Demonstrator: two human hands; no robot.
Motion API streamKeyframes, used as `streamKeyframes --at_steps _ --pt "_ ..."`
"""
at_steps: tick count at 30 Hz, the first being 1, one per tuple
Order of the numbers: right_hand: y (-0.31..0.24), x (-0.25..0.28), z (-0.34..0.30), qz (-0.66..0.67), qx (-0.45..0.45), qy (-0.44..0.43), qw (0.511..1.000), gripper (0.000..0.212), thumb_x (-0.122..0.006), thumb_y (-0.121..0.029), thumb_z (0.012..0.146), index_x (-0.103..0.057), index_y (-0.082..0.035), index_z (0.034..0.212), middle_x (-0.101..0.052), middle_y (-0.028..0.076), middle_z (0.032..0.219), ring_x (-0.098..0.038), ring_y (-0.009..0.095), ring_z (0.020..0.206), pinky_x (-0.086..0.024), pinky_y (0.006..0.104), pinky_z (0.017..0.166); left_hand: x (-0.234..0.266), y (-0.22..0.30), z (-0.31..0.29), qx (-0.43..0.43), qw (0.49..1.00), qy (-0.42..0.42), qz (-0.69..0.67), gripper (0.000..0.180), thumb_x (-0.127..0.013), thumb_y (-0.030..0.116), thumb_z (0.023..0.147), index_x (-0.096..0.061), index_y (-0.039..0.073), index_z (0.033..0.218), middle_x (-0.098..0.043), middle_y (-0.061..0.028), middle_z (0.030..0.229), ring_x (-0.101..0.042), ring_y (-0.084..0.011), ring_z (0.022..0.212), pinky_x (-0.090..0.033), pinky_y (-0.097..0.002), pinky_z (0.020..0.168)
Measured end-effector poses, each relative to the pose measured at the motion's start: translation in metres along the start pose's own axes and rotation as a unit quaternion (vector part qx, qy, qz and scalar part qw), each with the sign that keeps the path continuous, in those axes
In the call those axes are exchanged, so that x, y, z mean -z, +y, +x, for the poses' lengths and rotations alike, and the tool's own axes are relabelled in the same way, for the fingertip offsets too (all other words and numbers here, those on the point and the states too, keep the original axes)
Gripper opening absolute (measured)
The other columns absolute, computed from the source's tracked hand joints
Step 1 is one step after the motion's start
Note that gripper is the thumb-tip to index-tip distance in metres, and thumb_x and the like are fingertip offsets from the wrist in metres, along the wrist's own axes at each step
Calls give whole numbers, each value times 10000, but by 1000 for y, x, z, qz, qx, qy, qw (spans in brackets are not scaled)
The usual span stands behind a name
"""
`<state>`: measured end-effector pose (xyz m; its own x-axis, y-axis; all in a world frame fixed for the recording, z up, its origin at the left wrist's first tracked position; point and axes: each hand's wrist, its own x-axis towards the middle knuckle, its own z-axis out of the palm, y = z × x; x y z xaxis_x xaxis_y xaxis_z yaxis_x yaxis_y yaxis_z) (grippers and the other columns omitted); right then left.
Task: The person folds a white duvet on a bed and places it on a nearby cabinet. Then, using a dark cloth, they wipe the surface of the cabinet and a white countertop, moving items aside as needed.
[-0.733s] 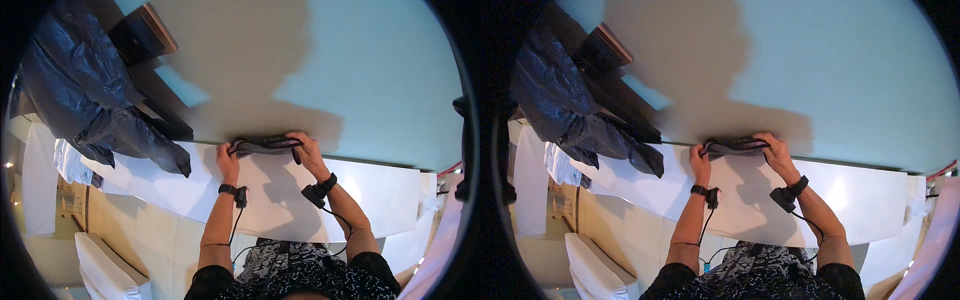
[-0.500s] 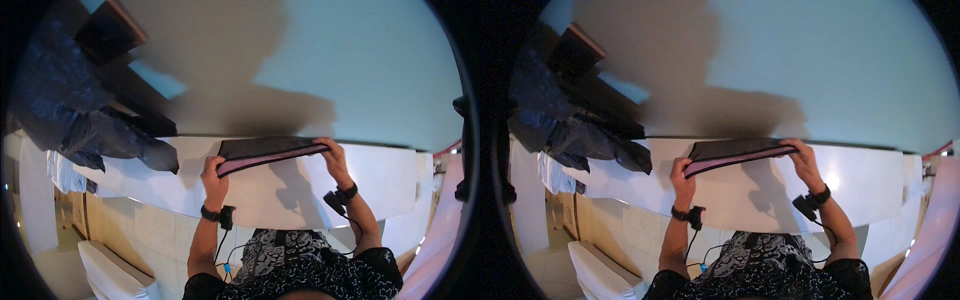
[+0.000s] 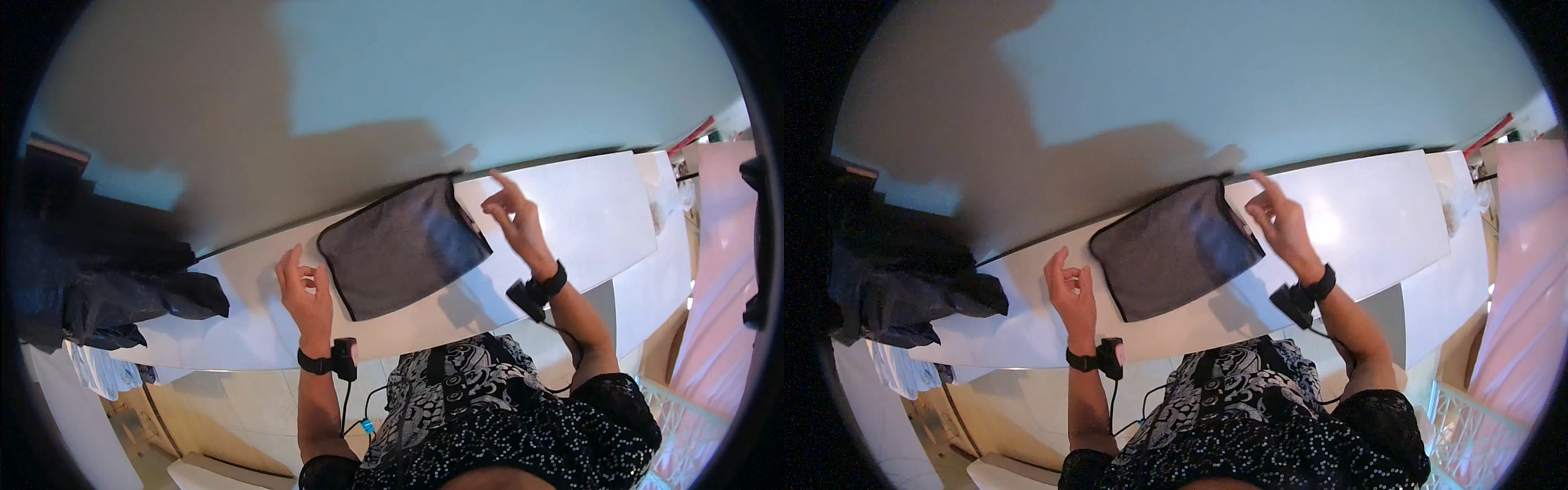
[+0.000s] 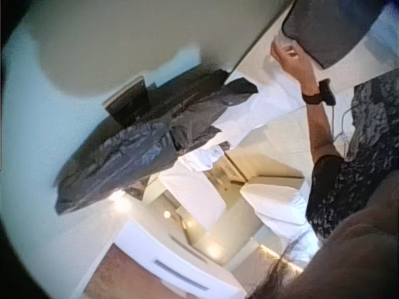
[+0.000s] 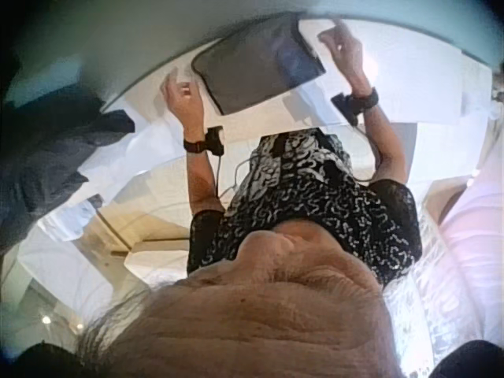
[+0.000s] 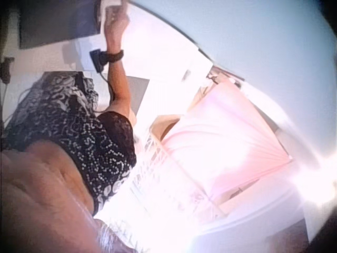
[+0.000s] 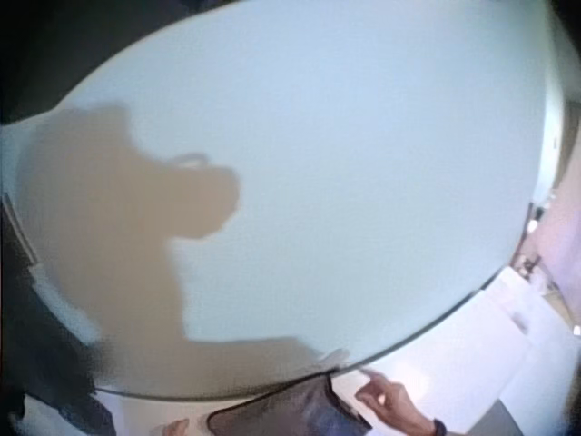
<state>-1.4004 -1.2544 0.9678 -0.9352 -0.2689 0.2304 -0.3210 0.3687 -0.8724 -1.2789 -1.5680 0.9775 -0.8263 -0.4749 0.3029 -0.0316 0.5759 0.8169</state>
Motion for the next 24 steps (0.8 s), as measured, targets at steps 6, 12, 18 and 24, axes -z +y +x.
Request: streamKeyframes --at_steps 6,12,18,24 --pt "-4 -64 -40 -146 110 -148 972 483 -684 -105 772 -531 -75 1229 -547 128 1232 -524 303 1131 -437 420 915 -58 -37 -50 -78 959 -216 168 501 -623 167 843 -462 35 1298 -399 -177 1373 -393 -332 1243 -343 -455 1000" --pt "30 -83 -31 -305 169 -218 911 594 -665 -323 799 -470 -120 1322 -311 137 1470 -240 315 1382 -197 543 1093 -71 -31 -61 -103 895 -289 323 673 -596 374 861 -342 68 1404 -204 -194 1502 -137 -436 1381 -153 -595 1068" --pt "34 -93 -3 -331 182 -199 904 543 -609 -387 824 -504 -150 1301 -330 128 1460 -260 313 1370 -206 552 1079 -71 -35 -47 -127 886 -284 344 672 -598 381 861 -345 80 1406 -218 -183 1499 -154 -412 1384 -170 -579 1070" --pt "38 -107 6 -334 198 -186 903 564 -596 -413 828 -494 -150 1317 -333 123 1459 -252 308 1372 -192 562 1087 -77 -56 -19 -137 891 -261 344 660 -584 397 868 -350 100 1409 -216 -163 1508 -144 -396 1393 -157 -572 1080"
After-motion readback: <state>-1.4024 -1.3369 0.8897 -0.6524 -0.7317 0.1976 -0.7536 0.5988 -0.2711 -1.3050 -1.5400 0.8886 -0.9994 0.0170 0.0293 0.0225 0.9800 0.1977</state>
